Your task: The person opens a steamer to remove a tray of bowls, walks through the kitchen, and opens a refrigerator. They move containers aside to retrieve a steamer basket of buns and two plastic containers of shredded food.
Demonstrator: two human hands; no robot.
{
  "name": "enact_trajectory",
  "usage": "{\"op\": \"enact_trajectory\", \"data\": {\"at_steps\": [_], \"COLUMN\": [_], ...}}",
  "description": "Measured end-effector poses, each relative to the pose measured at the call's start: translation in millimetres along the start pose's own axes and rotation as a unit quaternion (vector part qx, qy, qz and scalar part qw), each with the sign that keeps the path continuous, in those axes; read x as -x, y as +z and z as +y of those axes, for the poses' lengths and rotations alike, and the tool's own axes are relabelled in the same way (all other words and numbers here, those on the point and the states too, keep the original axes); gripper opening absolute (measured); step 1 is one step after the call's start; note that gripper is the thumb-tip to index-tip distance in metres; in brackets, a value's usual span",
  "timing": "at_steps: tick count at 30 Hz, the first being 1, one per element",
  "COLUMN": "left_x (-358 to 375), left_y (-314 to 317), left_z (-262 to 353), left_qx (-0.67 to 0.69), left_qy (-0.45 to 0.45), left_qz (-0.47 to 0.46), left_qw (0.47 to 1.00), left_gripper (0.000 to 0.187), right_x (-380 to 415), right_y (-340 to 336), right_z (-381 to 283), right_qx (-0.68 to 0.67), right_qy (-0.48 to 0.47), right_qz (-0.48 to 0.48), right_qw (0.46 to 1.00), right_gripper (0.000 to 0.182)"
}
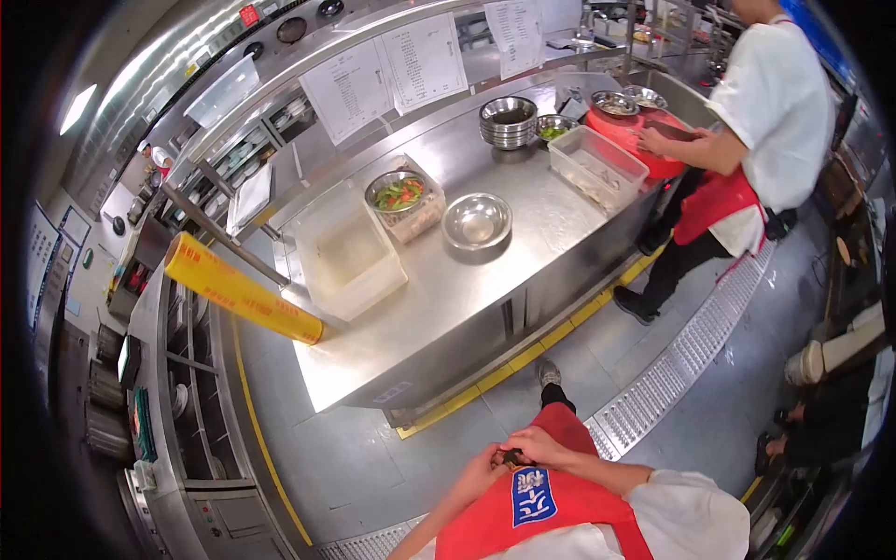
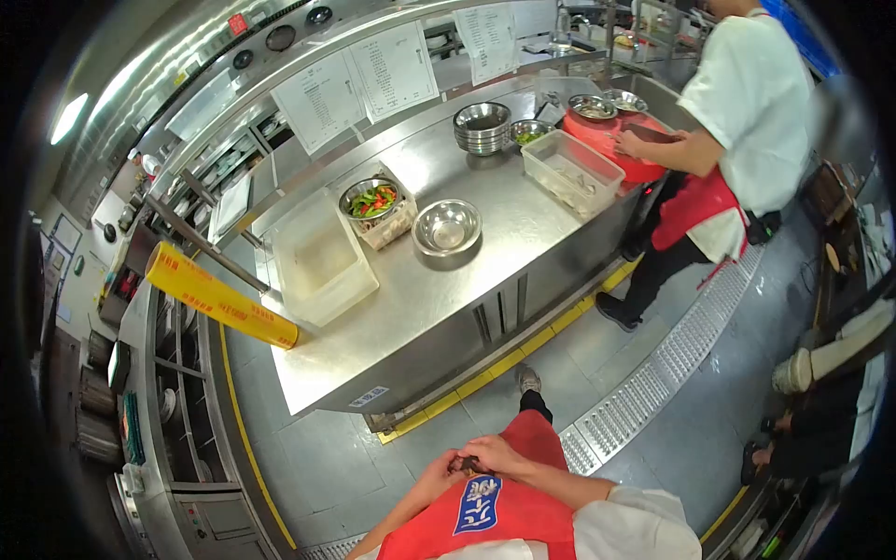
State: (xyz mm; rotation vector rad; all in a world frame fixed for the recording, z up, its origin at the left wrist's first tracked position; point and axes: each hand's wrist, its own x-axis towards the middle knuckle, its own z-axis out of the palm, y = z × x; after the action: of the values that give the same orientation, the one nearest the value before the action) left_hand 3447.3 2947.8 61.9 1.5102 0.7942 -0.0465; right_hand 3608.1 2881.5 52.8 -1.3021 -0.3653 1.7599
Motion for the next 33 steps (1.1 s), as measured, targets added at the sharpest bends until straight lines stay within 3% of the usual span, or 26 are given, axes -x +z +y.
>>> {"op": "enact_trajectory", "data": {"at_steps": [2,6,11,17,18,20,23,26,29,33], "left_x": [-34.8,-84.6,-128.0,-157.8,-161.5,-167.8,-167.3,-175.2,-175.0,-174.5], "left_y": [-1.2,-8.7,-22.0,-55.8,-60.7,-70.2,-81.9,-81.9,-85.3,-89.0], "left_z": [22.7,82.6,119.2,163.4,162.2,158.1,177.4,149.4,146.2,153.7], "left_qx": [-0.006,0.013,0.101,0.092,0.033,-0.087,-0.109,-0.118,-0.125,-0.105], "left_qy": [-0.008,-0.027,-0.074,-0.072,-0.089,-0.123,-0.079,-0.082,-0.076,-0.116], "left_qz": [0.074,0.133,0.142,0.127,0.129,0.129,0.124,0.148,0.141,0.145], "left_qw": [0.997,0.991,0.982,0.985,0.987,0.98,0.983,0.979,0.979,0.977], "left_gripper": [0.026,0.023,0.025,0.034,0.034,0.034,0.033,0.029,0.029,0.029], "right_x": [-22.4,-56.8,-88.1,-110.1,-112.3,-124.9,-139.0,-131.6,-139.3,-150.0], "right_y": [-19.3,-58.9,-83.2,-84.9,-81.4,-84.3,-90.6,-83.8,-82.5,-89.7], "right_z": [-53.4,-125.2,-167.5,-221.3,-229.5,-232.7,-244.2,-260.3,-260.6,-232.4], "right_qx": [0.033,0.151,0.104,0.044,0.043,0.067,0.245,0.388,0.433,0.317], "right_qy": [0.021,0.04,0.058,0.107,0.125,0.146,0.124,0.064,0.076,0.067], "right_qz": [-0.028,-0.088,-0.101,-0.162,-0.175,-0.224,-0.275,-0.238,-0.28,-0.228], "right_qw": [0.999,0.984,0.988,0.98,0.976,0.961,0.921,0.888,0.853,0.918], "right_gripper": [0.021,0.02,0.021,0.029,0.029,0.03,0.033,0.041,0.046,0.041]}}
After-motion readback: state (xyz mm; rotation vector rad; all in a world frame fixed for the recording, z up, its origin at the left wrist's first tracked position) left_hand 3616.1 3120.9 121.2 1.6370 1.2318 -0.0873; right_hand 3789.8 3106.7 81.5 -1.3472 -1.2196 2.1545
